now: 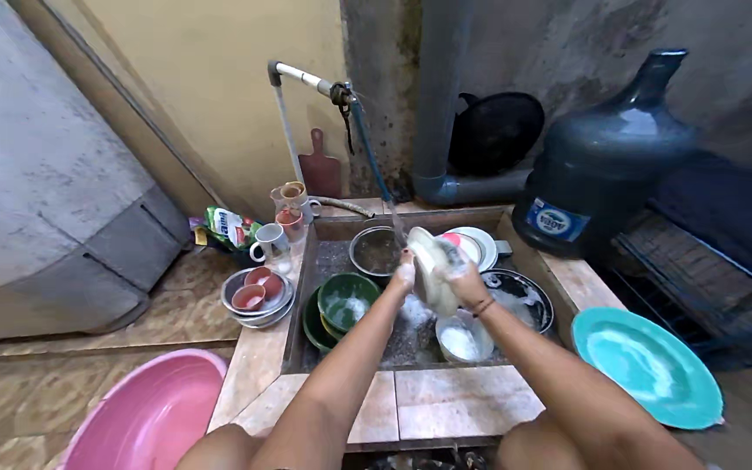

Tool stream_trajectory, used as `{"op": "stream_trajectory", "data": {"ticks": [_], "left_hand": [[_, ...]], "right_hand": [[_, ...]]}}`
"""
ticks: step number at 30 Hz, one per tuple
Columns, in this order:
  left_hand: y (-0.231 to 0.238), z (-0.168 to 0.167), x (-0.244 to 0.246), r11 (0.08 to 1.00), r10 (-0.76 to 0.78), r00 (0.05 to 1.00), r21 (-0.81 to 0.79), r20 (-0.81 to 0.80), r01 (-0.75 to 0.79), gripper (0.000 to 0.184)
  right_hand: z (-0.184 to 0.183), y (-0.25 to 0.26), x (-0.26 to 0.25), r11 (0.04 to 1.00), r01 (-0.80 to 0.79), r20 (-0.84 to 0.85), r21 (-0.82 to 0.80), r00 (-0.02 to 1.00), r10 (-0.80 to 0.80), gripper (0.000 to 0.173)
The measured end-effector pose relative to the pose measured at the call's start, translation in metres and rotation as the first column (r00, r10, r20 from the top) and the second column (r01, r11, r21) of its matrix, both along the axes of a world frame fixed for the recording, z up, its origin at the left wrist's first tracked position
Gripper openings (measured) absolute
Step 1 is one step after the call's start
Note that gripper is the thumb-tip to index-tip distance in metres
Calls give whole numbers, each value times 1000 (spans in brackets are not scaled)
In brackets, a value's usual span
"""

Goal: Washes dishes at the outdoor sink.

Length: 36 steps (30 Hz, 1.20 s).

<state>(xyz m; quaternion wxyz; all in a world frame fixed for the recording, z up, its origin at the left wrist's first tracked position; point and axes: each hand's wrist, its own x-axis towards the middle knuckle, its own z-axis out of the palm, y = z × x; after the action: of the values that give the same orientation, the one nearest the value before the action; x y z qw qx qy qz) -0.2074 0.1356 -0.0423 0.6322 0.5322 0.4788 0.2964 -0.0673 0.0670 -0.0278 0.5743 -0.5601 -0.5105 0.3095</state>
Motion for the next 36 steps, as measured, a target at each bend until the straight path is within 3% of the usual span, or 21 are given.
{"op": "stream_trajectory", "data": {"ticks": [2, 3, 6, 8, 10, 12, 15, 17, 22, 26, 28, 29, 31, 34, 36], "left_hand": [[14, -32, -5, 973, 226, 971, -74, 80, -221, 68], [20, -43, -6, 935, 338, 932, -156, 131, -318, 68], [18, -47, -14, 869, 475, 794, -345, 379, -355, 57], [6, -27, -14, 872, 473, 746, -370, 469, -320, 56], [-1, -10, -11, 889, 455, 739, -309, 497, -339, 58], [-6, 3, -4, 900, 436, 762, -204, 479, -386, 57], [-15, 10, 10, 927, 340, 896, 59, 285, -370, 60], [-22, 6, 15, 932, 279, 946, 191, 165, -308, 59], [-49, 1, 16, 918, 161, 982, 351, 99, -186, 45], [-52, 17, 16, 889, 86, 994, 456, -69, -45, 43], [-61, 30, 16, 889, 53, 992, 458, -113, 4, 46], [-64, 30, 19, 886, 62, 994, 463, -89, -14, 46], [-56, 26, 24, 886, 165, 986, 436, 17, -156, 47], [-32, 27, 19, 885, 327, 920, 272, 214, -378, 51], [-28, 35, 6, 919, 289, 925, 200, 249, -341, 53]], "right_hand": [[4, 2, 16, 991, 134, -170, -9, 976, -133, 58], [5, 3, 25, 978, 209, -177, -22, 962, -209, 54], [-3, 7, 52, 894, 444, 53, -57, 896, -442, 49], [-15, 4, 55, 872, 486, 239, -62, 855, -460, 52], [-30, -1, 47, 912, 410, 359, 2, 851, -383, 49], [-42, -7, 25, 968, 232, 468, 100, 847, -251, 47], [-52, -10, -31, 959, 27, 472, 280, 867, -162, 47], [-41, 4, -36, 952, 35, 430, 305, 887, -171, 42], [-15, 23, 4, 968, 252, 279, -18, 930, -237, 36], [-18, 12, -8, 958, 187, 369, 217, 893, -258, 37], [-3, 23, 15, 968, 243, 252, 57, 935, -249, 34], [-1, 24, 20, 962, 272, 210, -21, 942, -262, 35], [-4, 8, 2, 962, 260, 283, -85, 932, -227, 43], [-36, -18, -17, 947, 228, 356, -226, 924, -138, 55], [-40, -7, 1, 899, 274, 273, -341, 944, -185, 50]]}}
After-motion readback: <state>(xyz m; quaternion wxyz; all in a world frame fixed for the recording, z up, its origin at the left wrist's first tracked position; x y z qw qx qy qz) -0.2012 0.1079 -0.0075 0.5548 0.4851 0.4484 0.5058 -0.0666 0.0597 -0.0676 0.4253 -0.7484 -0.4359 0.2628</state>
